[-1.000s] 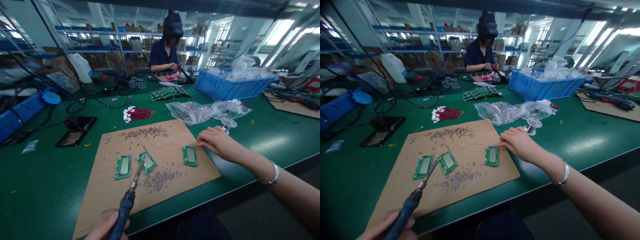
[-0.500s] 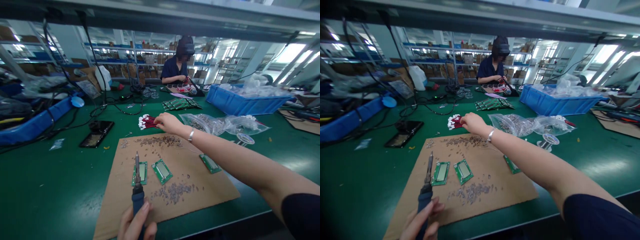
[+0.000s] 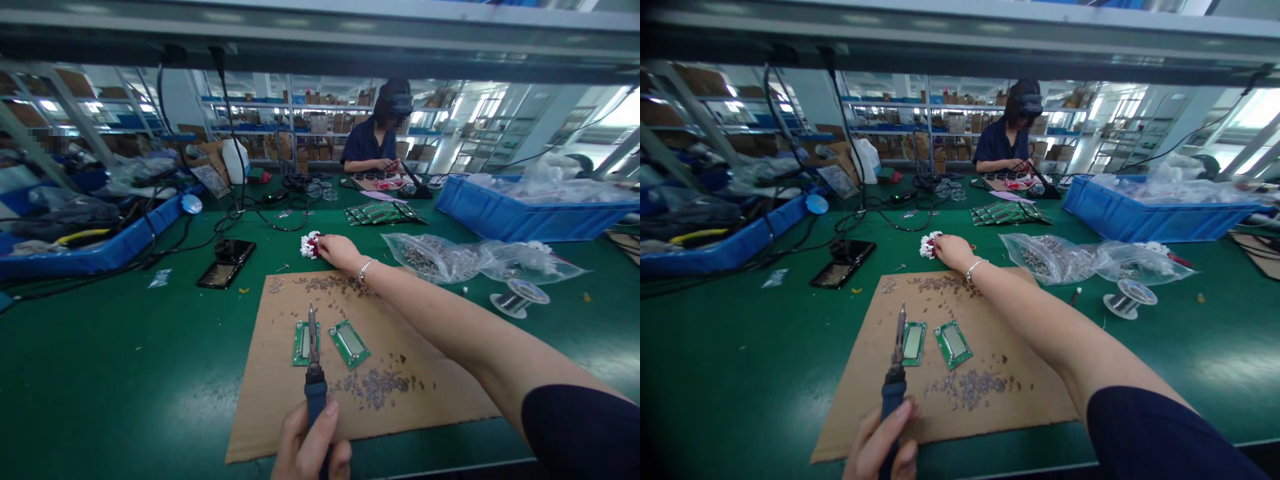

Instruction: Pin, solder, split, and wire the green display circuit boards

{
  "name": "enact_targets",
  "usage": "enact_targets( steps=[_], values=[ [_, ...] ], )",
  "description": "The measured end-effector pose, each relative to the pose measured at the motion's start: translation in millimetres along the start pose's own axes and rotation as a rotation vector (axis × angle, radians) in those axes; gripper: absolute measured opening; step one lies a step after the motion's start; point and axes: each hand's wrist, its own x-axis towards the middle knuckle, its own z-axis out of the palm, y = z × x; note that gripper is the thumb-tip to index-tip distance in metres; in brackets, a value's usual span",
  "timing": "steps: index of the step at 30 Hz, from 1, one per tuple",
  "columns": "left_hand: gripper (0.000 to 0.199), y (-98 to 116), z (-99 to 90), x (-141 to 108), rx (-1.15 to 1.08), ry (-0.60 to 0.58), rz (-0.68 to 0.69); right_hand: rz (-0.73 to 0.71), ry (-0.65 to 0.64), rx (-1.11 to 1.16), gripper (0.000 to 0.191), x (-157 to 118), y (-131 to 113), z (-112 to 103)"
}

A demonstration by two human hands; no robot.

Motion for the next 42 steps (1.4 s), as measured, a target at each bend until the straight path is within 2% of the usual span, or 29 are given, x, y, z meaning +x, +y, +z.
enact_targets(
  steps=[4,7,10,12,14,17,19,22,26,31,35,42],
  values=[
    [0.020,4,1.0,1,-0.076,0.056,-0.019,0.027,0.122,0.200,0.024,-25,2,-24],
    [0.022,5,0.0,4,-0.125,0.045,-0.043,-0.002,0.172,0.390,0.015,-65,4,-52],
    [0.022,6,1.4,14,-0.054,-0.093,-0.056,-0.020,0.191,0.554,0.021,-120,6,-75],
    [0.021,7,7.6,24,0.035,-0.212,-0.067,0.009,0.204,0.622,0.024,-158,7,-84],
    [0.022,10,18.5,35,0.119,-0.328,-0.085,0.062,0.191,0.703,0.020,-192,9,-86],
    [0.023,13,36.4,46,0.181,-0.464,-0.084,0.190,0.098,0.873,0.020,-234,10,-84],
    [0.026,15,42.3,47,0.172,-0.509,-0.069,0.208,0.046,0.816,0.014,-255,10,-83],
    [0.027,20,37.8,43,0.127,-0.565,-0.026,0.178,0.026,0.595,0.013,-278,7,-82],
    [0.027,23,20.6,35,0.062,-0.616,0.063,0.110,0.059,0.365,0.016,-298,6,-74],
    [0.031,20,11.1,31,0.130,-0.532,0.074,0.038,0.073,0.214,0.019,-304,0,-56],
    [0.036,22,13.7,28,0.209,-0.530,0.046,0.018,0.082,0.206,0.018,-294,-14,-44],
    [0.026,28,19.1,22,0.244,-0.602,-0.011,0.065,0.058,0.271,0.004,-276,-30,-30]
  ],
)
